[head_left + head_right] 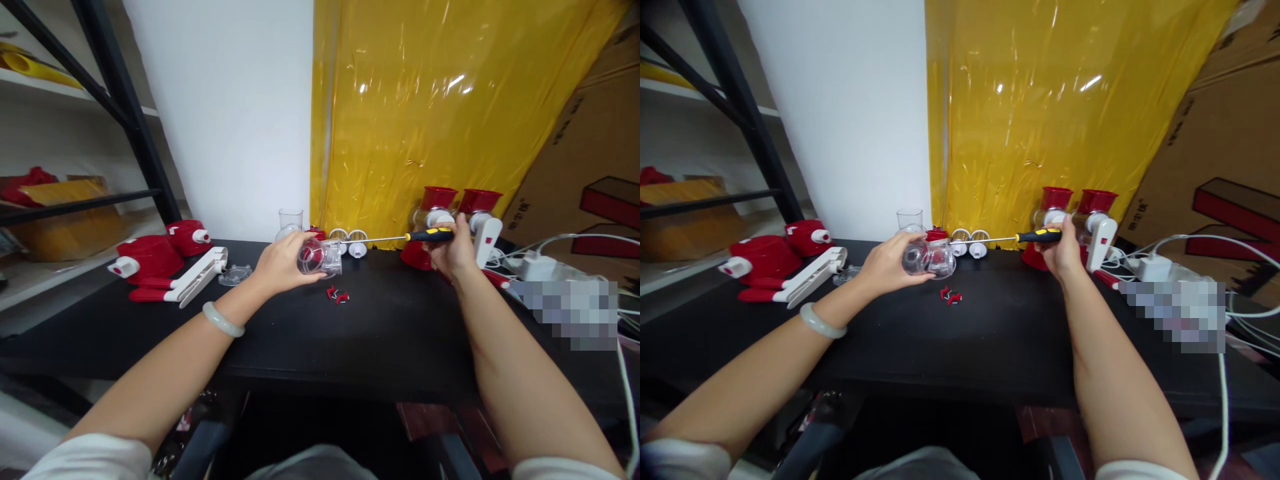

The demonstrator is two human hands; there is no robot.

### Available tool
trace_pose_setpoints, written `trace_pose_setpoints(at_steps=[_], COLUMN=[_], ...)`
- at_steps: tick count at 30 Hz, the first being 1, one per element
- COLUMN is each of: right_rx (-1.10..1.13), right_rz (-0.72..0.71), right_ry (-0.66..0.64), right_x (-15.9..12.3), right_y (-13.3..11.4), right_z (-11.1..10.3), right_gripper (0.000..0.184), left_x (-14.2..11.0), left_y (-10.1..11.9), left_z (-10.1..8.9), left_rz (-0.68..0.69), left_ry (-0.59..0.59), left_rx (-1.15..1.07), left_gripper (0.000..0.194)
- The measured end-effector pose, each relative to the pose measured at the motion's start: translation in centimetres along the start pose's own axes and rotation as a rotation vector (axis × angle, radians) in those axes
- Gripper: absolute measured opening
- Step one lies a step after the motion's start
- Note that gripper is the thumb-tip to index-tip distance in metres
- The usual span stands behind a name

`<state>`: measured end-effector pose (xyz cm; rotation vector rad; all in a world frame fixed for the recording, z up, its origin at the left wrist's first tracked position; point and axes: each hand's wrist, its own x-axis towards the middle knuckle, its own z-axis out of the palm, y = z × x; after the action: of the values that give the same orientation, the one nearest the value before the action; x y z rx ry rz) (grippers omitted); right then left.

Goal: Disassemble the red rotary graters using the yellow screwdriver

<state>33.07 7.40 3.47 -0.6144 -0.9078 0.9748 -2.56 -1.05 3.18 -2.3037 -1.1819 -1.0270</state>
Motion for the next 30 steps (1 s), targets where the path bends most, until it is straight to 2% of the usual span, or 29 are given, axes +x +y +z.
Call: trace_pose_setpoints(at_steps=[2,4,7,9,12,16,19,23,26,28,30], right_rx=[-0.145,-0.173,0.006,0.137,0.193,-0.044,-0.214,-0.064,0.069,0.074,0.01], right_rz=[-0.021,-0.033,0.0,0.05,0.066,-0.012,-0.077,-0.053,0.011,0.018,0.011], right_ry=[0.021,0.003,-0.033,-0.107,-0.162,-0.01,0.036,0.023,-0.057,-0.089,-0.07], right_x=[0.4,0.5,0.1,-0.3,-0.7,-0.2,0.4,0.4,0.2,0.1,0.2], right_y=[0.6,0.9,0.4,-0.2,-0.7,0.0,0.7,0.6,0.1,0.0,0.1], right_z=[-0.1,-0.2,-0.2,-0.2,-0.1,0.0,-0.1,-0.3,-0.4,-0.4,-0.5], right_gripper=[0.037,0.032,0.019,0.013,0.009,0.033,0.034,0.02,0.013,0.018,0.034], left_x=[0.0,0.1,0.1,0.1,0.1,0.1,0.1,0.1,0.1,0.1,0.1], left_y=[0.0,0.0,-0.1,-0.1,-0.1,-0.3,-0.3,-0.2,-0.1,-0.2,-0.3], left_z=[-0.1,-0.1,-0.1,-0.1,-0.1,-0.1,-0.1,-0.1,-0.2,-0.2,-0.2], left_rz=[0.006,0.011,0.01,0.012,0.014,0.007,-0.003,-0.002,0.005,0.004,0.003], left_ry=[0.002,0.006,0.012,0.014,0.014,0.014,0.011,0.018,0.012,0.013,0.014], left_rx=[0.002,-0.001,0.002,0.002,-0.005,-0.021,-0.02,-0.028,-0.031,-0.03,-0.028], left_gripper=[0.07,0.069,0.069,0.069,0.069,0.07,0.07,0.07,0.07,0.07,0.07])
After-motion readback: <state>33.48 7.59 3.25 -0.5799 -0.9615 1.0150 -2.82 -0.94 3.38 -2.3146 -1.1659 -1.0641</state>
